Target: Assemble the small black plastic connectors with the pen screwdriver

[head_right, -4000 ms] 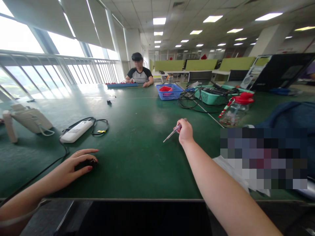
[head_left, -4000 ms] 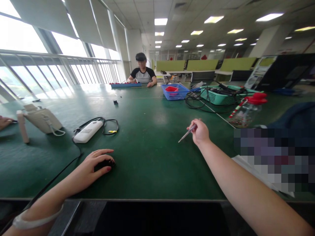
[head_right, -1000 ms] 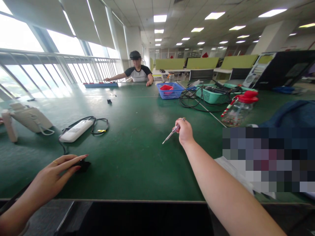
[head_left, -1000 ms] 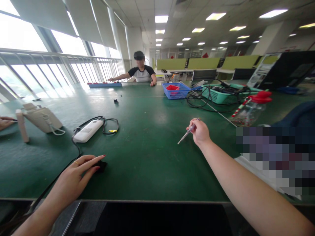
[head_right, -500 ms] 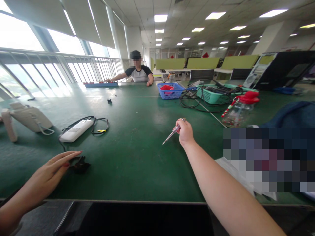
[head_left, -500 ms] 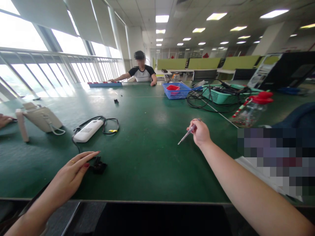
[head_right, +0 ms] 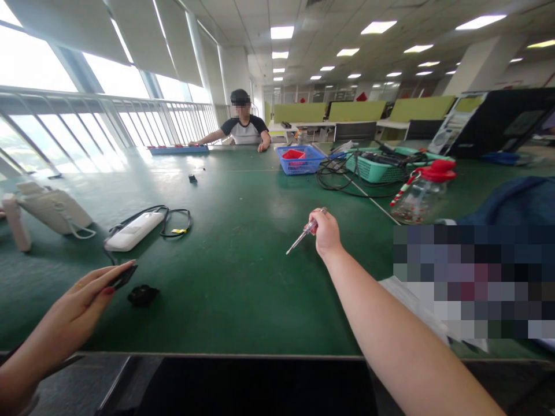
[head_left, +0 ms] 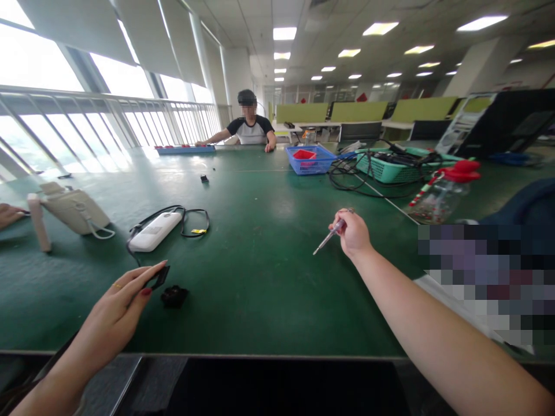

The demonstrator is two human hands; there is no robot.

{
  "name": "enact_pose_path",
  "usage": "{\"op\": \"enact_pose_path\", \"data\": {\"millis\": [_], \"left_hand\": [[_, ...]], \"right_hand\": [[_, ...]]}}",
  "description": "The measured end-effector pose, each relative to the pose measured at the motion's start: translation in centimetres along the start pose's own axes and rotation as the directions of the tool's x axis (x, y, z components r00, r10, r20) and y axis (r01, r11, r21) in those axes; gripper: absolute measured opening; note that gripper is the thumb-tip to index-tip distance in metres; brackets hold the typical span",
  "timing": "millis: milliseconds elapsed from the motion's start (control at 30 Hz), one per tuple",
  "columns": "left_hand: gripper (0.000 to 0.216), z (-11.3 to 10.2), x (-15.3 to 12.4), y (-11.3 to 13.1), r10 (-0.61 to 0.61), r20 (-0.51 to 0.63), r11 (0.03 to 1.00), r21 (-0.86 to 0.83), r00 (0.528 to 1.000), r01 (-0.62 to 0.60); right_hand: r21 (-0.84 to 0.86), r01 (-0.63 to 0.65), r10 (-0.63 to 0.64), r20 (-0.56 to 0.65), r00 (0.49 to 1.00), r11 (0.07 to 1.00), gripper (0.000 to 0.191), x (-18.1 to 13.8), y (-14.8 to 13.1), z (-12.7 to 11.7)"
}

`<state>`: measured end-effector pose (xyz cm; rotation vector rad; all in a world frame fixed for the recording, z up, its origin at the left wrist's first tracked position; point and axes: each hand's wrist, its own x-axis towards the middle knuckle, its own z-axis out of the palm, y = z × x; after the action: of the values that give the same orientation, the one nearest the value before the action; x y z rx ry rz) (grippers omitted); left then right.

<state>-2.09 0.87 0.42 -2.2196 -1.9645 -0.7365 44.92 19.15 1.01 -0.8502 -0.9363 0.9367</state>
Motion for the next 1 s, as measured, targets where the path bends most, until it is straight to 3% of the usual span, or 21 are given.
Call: {"op": "enact_pose_path", "data": {"millis": [233,467,1000], "left_hand": [[0.045,0.7,-0.7,1.6,0.172,0.169,0.985,-0.002,0.97,-0.174],[0.046,1.2,-0.7,1.0,0.17,0.126,0.984,0.032,0.977,-0.176],[0.045,0.4,0.0,0.7,0.133,0.238,0.99,0.003,0.962,-0.138]], "right_hand": [[-0.003,0.005,-0.005,0.01,1.0,1.0,0.016,0.0,0.0,-0.1],[-0.008,0.001,-0.001,0.006,1.0,1.0,0.015,-0.2,-0.3,0.2],[-0.011,0.0,0.0,0.015,1.0,1.0,0.017,-0.3,-0.3,0.2]]}}
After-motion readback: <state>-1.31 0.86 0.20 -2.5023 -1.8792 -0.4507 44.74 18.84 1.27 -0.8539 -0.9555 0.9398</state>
